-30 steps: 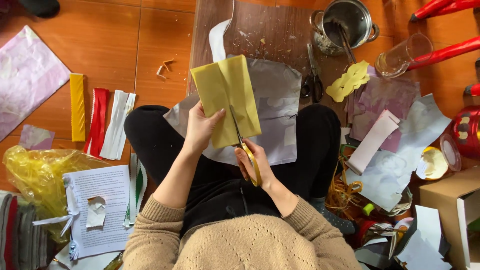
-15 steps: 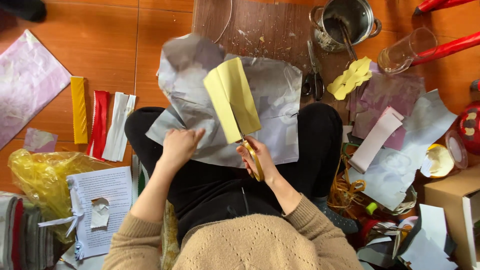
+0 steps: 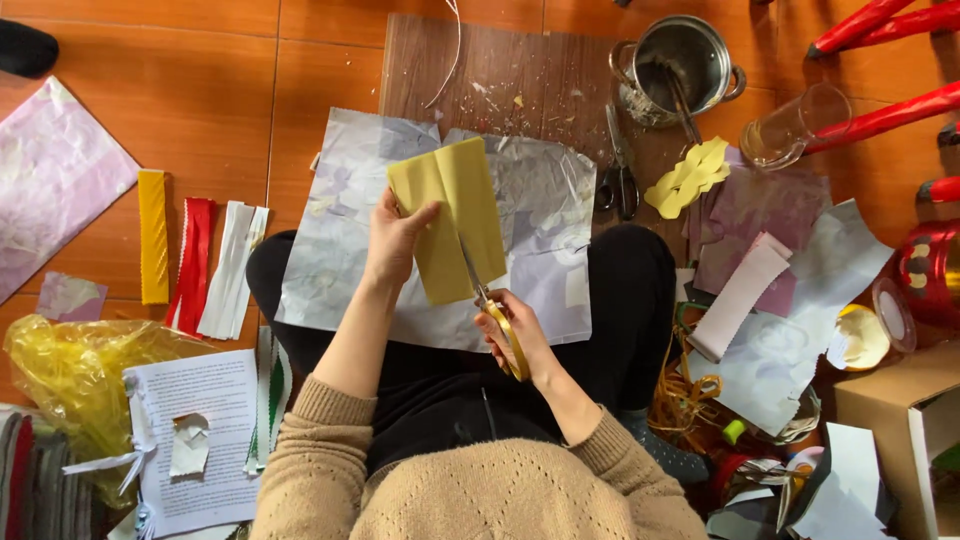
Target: Making paper crafts by folding, cutting, and dipping paper into a bowl
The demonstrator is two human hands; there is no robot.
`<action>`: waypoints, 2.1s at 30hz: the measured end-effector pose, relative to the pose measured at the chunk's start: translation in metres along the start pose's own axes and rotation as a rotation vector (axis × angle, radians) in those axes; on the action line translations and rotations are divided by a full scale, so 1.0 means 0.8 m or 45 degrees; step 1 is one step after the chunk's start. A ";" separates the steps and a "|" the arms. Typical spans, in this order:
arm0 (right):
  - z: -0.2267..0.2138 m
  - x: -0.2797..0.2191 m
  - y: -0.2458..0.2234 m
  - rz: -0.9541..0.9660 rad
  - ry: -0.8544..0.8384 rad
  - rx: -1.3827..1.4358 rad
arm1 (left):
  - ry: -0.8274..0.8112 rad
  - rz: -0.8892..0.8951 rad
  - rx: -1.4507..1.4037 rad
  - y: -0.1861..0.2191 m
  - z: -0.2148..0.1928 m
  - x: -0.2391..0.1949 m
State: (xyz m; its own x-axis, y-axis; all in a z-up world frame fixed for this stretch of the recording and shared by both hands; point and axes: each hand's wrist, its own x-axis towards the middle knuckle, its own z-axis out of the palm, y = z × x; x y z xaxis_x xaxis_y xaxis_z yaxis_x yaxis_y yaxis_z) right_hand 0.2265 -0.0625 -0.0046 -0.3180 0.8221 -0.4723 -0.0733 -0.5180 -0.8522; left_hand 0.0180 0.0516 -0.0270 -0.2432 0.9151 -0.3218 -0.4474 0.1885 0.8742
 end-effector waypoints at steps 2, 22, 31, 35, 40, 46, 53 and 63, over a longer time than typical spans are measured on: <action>0.002 0.006 0.008 -0.015 -0.046 0.019 | 0.018 0.040 0.057 0.013 0.006 -0.009; 0.008 -0.016 -0.060 -0.073 -0.413 0.040 | 0.089 0.054 0.010 0.043 0.012 -0.027; 0.012 -0.006 -0.052 -0.087 -0.370 0.109 | 0.017 0.136 0.197 0.024 0.017 -0.035; 0.011 0.007 -0.030 -0.073 -0.245 -0.015 | 0.040 0.115 0.222 0.014 0.022 -0.043; 0.023 0.007 -0.035 -0.103 -0.136 -0.034 | 0.061 0.114 0.206 0.024 0.035 -0.054; 0.033 0.015 -0.053 -0.116 0.000 -0.115 | 0.078 0.081 0.219 0.019 0.035 -0.040; 0.031 0.068 -0.055 0.068 0.089 -0.148 | 0.054 -0.008 0.331 -0.040 0.007 0.032; 0.008 0.215 0.032 -0.085 0.241 -0.459 | 0.058 -0.218 0.238 -0.096 -0.011 0.118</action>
State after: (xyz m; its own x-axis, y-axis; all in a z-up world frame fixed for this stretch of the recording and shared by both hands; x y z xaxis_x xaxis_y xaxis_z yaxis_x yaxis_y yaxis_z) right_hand 0.1636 0.0642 -0.1062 -0.1418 0.8975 -0.4175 0.2583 -0.3736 -0.8909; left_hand 0.0215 0.1205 -0.1277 -0.2179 0.8479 -0.4833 -0.3196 0.4058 0.8562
